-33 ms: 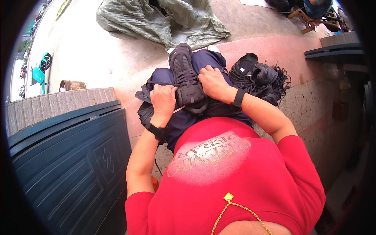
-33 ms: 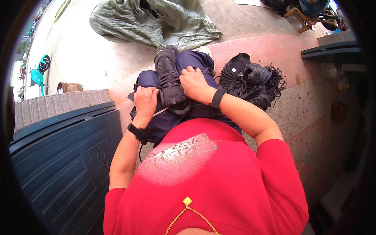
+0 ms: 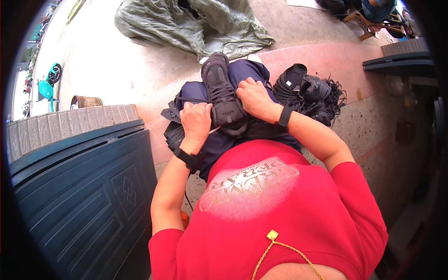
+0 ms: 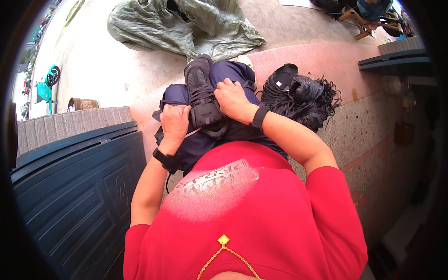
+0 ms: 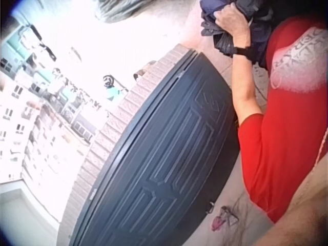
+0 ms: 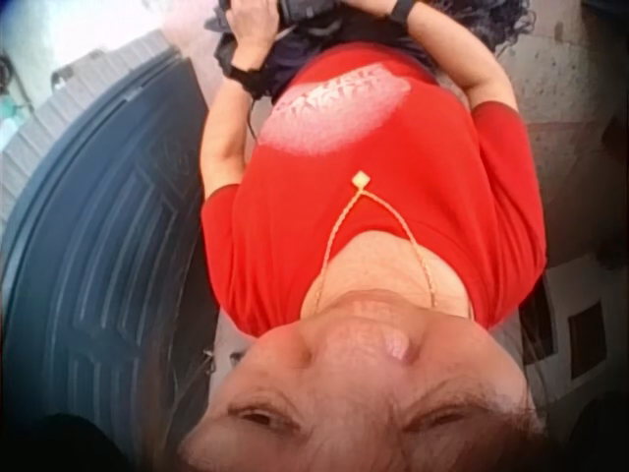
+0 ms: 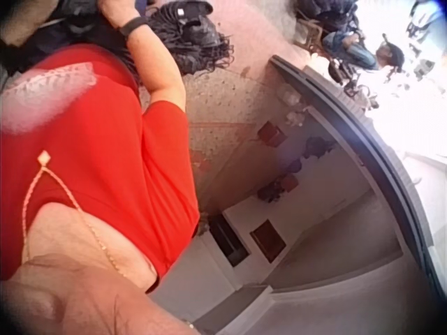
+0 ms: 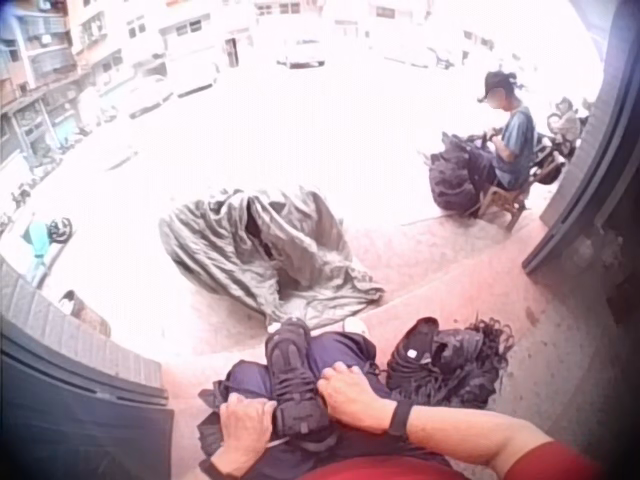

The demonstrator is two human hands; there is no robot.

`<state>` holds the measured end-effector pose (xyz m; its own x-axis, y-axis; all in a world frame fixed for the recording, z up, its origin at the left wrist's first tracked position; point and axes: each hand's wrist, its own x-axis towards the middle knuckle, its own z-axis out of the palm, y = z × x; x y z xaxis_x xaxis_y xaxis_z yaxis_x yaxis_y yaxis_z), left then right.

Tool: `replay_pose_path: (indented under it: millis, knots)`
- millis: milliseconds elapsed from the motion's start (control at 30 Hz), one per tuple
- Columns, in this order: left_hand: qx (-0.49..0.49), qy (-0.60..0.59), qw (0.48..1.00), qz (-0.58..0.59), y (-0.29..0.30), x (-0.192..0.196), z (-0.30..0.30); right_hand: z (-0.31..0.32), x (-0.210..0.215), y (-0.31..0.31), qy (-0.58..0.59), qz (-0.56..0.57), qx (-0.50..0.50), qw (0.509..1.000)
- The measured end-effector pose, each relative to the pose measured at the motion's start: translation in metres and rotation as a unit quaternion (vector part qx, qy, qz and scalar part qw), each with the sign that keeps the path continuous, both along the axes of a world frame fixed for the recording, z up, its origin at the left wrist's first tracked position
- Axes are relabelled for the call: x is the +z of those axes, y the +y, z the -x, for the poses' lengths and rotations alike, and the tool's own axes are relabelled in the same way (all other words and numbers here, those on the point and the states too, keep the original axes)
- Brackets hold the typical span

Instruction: Insert and pull laces through a black shoe.

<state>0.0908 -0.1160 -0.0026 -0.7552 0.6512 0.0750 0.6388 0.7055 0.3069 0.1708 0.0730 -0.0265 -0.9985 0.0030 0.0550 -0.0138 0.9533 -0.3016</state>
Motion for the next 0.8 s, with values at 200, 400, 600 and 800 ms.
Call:
replay_pose_path:
  millis: [200,400,600,800]
  knots:
    - [0.003,-0.019,0.999,0.034,-0.002,-0.004,-0.016,-0.004,0.010,0.000,0.014,0.013,-0.067,0.998]
    - [-0.012,-0.090,0.995,-0.027,0.008,0.005,0.003,-0.011,0.011,-0.003,-0.030,0.003,-0.057,0.998]
    - [0.045,-0.474,0.869,-0.135,0.080,0.013,0.053,-0.004,-0.003,-0.007,-0.074,0.094,-0.085,0.989]
    - [0.039,-0.641,0.764,-0.060,0.108,-0.002,0.061,-0.004,-0.003,-0.002,0.010,0.251,-0.098,0.963]
